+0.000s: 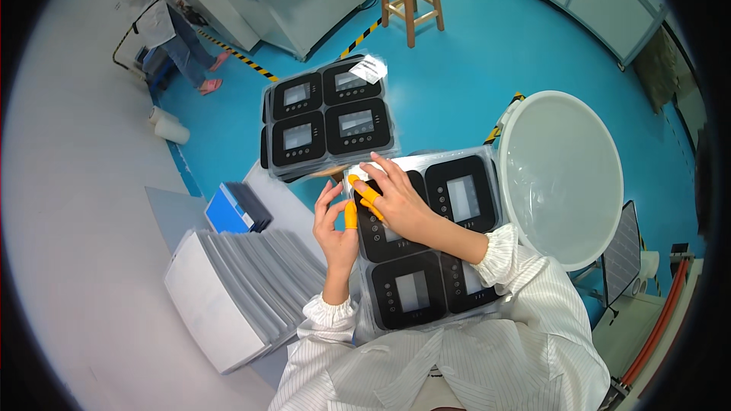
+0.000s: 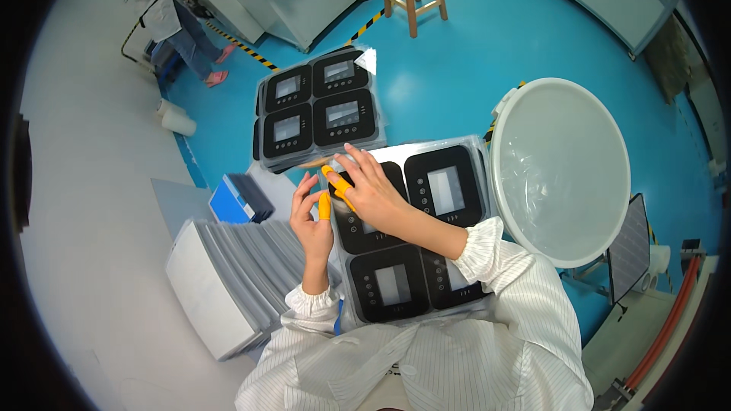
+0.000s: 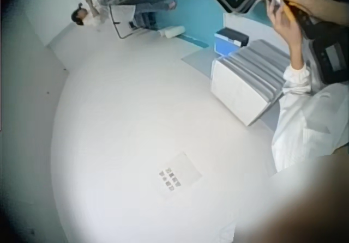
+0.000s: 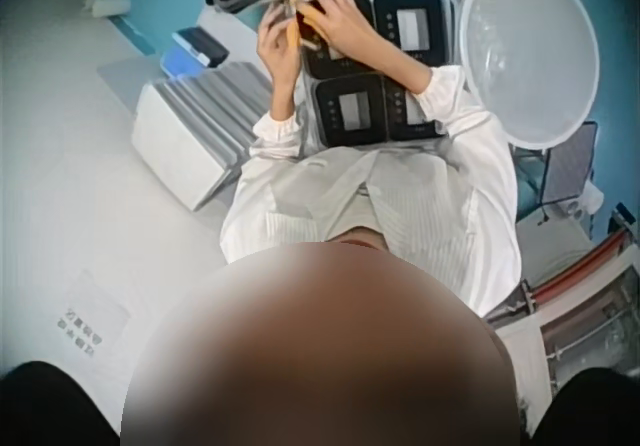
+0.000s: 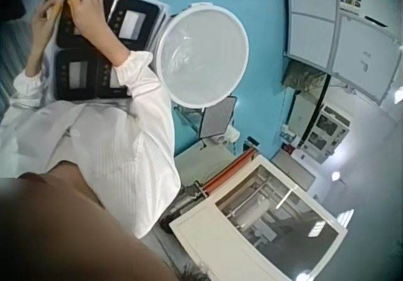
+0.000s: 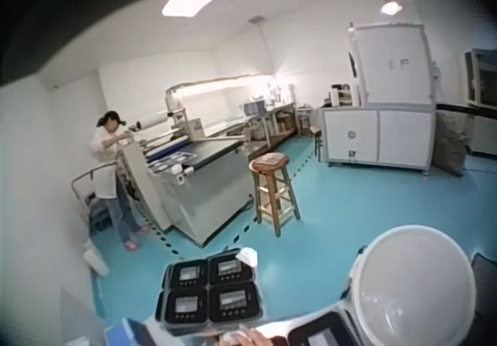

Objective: Cleaning and inspecting plastic electronics faceplates or panels using a damp cloth from a bucket.

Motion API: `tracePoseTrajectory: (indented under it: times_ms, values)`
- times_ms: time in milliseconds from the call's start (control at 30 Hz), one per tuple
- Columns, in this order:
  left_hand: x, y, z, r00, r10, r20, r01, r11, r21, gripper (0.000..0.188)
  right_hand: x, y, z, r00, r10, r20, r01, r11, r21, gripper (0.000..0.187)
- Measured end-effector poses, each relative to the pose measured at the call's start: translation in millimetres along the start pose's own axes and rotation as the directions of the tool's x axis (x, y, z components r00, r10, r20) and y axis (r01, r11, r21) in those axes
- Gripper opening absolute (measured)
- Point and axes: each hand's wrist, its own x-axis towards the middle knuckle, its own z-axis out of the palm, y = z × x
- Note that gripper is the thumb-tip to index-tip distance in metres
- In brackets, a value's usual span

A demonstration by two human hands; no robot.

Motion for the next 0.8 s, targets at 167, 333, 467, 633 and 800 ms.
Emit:
tracePoseTrajectory:
  times_ms: [167,333,467,633,800]
  values:
    - [0.8,-0.9,-2.0,0.999,-0.034,-0.014,0.033,0.998,-0.044,0.009,2.6,-0.8,-10.3,1.0,-0.026,-0.016,0.027,0.997,0.068,0.045]
    - [0.9,6.9,-1.3,0.999,0.029,-0.02,-0.029,1.0,-0.01,0.009,22.9,0.2,-10.4,0.997,0.054,-0.051,-0.049,0.993,0.104,0.05]
    - [0.4,12.1,-1.4,0.996,0.064,-0.057,-0.065,0.998,-0.005,0.009,15.5,-10.0,-6.1,0.999,0.007,-0.038,-0.006,1.0,0.02,0.05]
    - [-2.6,9.4,-1.7,0.995,0.047,-0.09,-0.053,0.997,-0.058,0.008,6.8,-18.0,-7.5,0.999,-0.001,-0.038,0.0,1.0,-0.024,0.048]
    - [-0.6,8.7,-3.0,0.994,0.03,-0.102,-0.038,0.996,-0.08,0.007,4.0,-13.2,-14.6,0.991,-0.092,-0.093,0.095,0.995,0.031,0.037]
